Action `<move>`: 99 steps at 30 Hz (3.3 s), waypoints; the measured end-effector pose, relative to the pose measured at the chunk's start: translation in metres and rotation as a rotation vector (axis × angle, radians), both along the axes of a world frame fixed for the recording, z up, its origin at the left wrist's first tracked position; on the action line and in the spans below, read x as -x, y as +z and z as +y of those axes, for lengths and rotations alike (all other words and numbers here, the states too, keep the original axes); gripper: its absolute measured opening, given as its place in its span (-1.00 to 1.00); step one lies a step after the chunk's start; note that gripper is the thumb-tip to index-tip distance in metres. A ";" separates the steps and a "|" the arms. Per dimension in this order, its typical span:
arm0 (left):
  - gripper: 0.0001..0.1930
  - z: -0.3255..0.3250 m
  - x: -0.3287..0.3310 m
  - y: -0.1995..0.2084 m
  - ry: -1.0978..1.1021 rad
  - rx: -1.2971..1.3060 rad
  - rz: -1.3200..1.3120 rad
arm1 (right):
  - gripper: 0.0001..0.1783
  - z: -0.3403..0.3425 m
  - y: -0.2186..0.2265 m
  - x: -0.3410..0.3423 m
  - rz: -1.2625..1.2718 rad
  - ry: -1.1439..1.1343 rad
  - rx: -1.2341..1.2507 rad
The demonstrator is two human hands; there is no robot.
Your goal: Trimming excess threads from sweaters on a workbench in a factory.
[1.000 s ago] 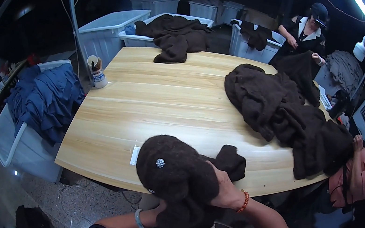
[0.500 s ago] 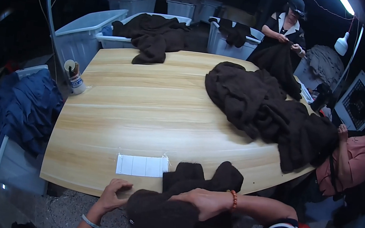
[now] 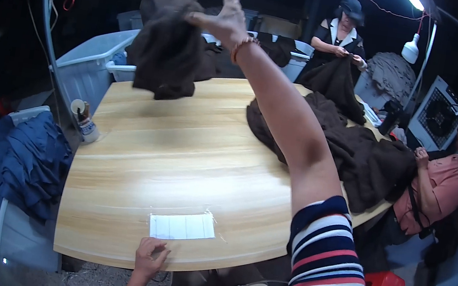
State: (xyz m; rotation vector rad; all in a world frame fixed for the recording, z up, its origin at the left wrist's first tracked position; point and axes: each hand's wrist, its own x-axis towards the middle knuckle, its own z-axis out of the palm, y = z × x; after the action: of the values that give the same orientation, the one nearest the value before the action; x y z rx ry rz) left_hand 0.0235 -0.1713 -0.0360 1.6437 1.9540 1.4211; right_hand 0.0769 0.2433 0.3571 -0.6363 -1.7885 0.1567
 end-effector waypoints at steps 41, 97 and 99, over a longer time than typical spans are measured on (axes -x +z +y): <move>0.12 0.494 -0.262 0.059 -0.414 -0.047 0.734 | -0.67 -0.130 -0.431 -0.407 -0.272 -0.285 0.292; -0.70 0.343 -0.255 0.062 -0.900 0.335 0.490 | -0.69 -0.136 -0.412 -0.436 -0.324 -0.451 0.367; -0.70 0.300 -0.227 0.078 -0.987 0.539 0.450 | -0.63 -0.134 -0.412 -0.430 -0.282 -0.471 0.375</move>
State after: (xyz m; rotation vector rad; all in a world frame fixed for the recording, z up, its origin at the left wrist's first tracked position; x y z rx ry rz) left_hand 0.2510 0.1286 0.0425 2.2193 1.1401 0.1581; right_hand 0.5066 0.1097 -0.0548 -1.3866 -1.8355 0.0821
